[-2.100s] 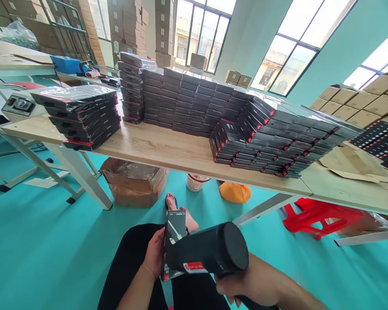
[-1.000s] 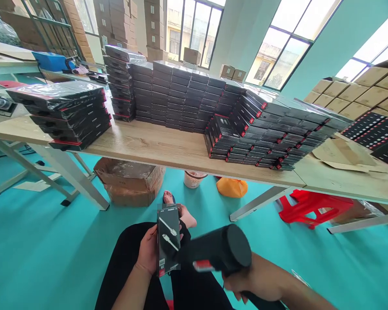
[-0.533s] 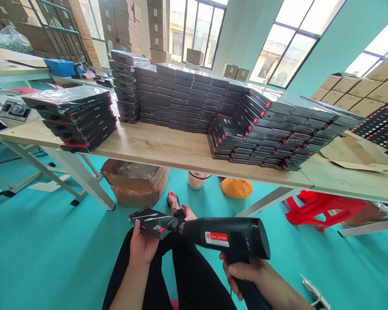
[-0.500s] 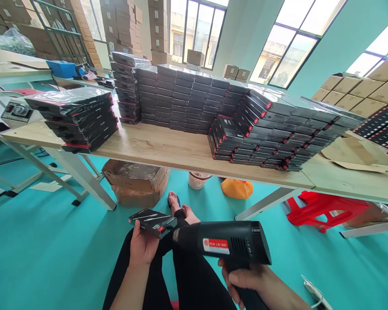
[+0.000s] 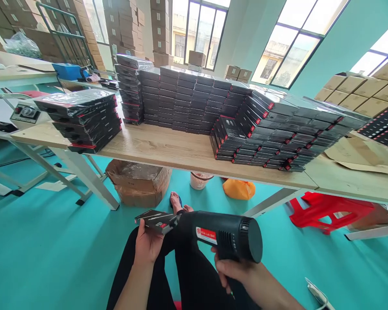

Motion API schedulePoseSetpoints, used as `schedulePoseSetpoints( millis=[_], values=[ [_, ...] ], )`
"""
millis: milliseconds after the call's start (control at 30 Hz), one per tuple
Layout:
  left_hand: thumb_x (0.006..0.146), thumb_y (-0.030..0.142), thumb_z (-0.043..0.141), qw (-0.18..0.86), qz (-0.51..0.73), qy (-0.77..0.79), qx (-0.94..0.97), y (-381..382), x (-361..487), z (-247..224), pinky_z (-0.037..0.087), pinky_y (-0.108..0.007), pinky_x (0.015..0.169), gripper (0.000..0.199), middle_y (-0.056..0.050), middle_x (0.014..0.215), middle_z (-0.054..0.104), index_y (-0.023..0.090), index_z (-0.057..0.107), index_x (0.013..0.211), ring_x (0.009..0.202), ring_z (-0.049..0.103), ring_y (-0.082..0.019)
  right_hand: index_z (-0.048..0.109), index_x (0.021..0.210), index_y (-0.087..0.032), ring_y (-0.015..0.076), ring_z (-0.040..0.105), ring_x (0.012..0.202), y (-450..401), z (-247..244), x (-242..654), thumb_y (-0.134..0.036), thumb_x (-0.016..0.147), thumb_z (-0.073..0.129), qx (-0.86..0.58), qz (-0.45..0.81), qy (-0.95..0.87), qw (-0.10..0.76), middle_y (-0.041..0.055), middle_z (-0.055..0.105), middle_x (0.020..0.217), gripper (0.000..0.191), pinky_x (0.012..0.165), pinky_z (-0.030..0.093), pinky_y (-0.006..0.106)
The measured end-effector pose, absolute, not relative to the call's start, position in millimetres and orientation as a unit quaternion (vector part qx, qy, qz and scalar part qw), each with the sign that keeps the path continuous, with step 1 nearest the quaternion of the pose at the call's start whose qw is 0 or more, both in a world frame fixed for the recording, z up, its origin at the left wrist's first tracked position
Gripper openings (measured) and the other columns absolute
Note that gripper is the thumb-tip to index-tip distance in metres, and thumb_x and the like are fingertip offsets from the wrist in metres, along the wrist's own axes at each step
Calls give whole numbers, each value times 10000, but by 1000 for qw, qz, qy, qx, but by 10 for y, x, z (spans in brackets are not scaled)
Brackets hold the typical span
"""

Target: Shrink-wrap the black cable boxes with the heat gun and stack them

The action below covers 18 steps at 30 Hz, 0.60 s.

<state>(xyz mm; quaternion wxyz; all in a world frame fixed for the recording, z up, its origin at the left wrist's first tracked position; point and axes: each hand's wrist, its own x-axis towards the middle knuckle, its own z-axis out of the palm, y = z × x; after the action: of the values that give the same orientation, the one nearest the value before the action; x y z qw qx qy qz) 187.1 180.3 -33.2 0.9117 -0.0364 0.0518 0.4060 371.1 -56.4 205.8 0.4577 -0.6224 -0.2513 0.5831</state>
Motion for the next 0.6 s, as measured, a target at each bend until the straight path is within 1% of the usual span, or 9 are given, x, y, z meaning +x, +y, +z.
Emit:
schedulePoseSetpoints(
  millis=[67, 133, 200, 267, 333, 367, 433, 500, 600],
  values=[
    [1036, 425, 428, 912, 406, 49, -32, 1808, 1876, -351, 482, -526, 1105, 432, -112, 1328, 716, 279, 607, 1401, 1276, 638, -311, 688, 942, -154, 161, 547, 610, -559, 2090, 3689, -485, 755, 749, -630, 599, -248, 427, -10, 606, 629, 386, 652, 472, 320],
    [1037, 421, 426, 913, 403, 51, -27, 1810, 1884, -344, 493, -515, 1093, 427, -118, 1297, 730, 261, 621, 1381, 1238, 663, -302, 687, 832, -158, 166, 565, 625, -549, 2110, 3665, -461, 729, 770, -625, 623, -257, 394, 6, 623, 646, 331, 660, 475, 320],
    [1036, 412, 433, 909, 413, 61, -24, 1803, 1892, -299, 510, -505, 1073, 407, -111, 1259, 749, 261, 636, 1355, 1200, 686, -290, 677, 775, -165, 175, 581, 659, -534, 2109, 3661, -456, 733, 768, -638, 605, -258, 401, 15, 632, 671, 308, 690, 489, 325],
    [1031, 398, 452, 901, 423, 91, -16, 1784, 1895, -227, 524, -501, 1057, 385, -99, 1241, 758, 280, 640, 1345, 1211, 681, -293, 688, 837, -174, 179, 574, 651, -531, 2091, 3692, -484, 745, 752, -661, 561, -240, 436, 4, 619, 656, 330, 689, 494, 331],
    [1022, 395, 474, 899, 420, 124, -8, 1764, 1895, -160, 526, -503, 1053, 384, -93, 1255, 753, 303, 624, 1364, 1254, 656, -304, 701, 930, -173, 182, 561, 628, -550, 2072, 3739, -513, 745, 741, -672, 551, -219, 443, -7, 604, 624, 388, 665, 483, 333],
    [1020, 396, 478, 900, 415, 134, -6, 1758, 1896, -140, 524, -505, 1056, 394, -95, 1270, 747, 309, 610, 1381, 1271, 644, -309, 707, 921, -170, 183, 561, 629, -566, 2065, 3756, -517, 736, 750, -669, 566, -220, 429, -3, 607, 619, 396, 658, 473, 331],
    [1019, 400, 473, 903, 408, 133, -8, 1758, 1902, -133, 520, -500, 1060, 422, -104, 1289, 738, 305, 582, 1415, 1270, 645, -308, 711, 827, -168, 183, 571, 645, -592, 2054, 3760, -508, 717, 782, -644, 610, -247, 391, 12, 627, 635, 364, 662, 460, 327],
    [1020, 412, 465, 905, 410, 114, -10, 1768, 1909, -160, 515, -500, 1067, 446, -109, 1293, 737, 298, 560, 1441, 1254, 656, -305, 703, 777, -169, 183, 583, 658, -593, 2040, 3740, -491, 716, 805, -622, 622, -272, 390, 22, 646, 661, 343, 679, 470, 327],
    [1019, 442, 459, 904, 419, 86, 0, 1773, 1898, -192, 505, -515, 1077, 467, -102, 1318, 726, 312, 542, 1460, 1280, 637, -315, 703, 975, -174, 182, 576, 638, -573, 1997, 3750, -511, 731, 797, -633, 574, -227, 467, 6, 643, 654, 427, 662, 484, 324]
  ],
)
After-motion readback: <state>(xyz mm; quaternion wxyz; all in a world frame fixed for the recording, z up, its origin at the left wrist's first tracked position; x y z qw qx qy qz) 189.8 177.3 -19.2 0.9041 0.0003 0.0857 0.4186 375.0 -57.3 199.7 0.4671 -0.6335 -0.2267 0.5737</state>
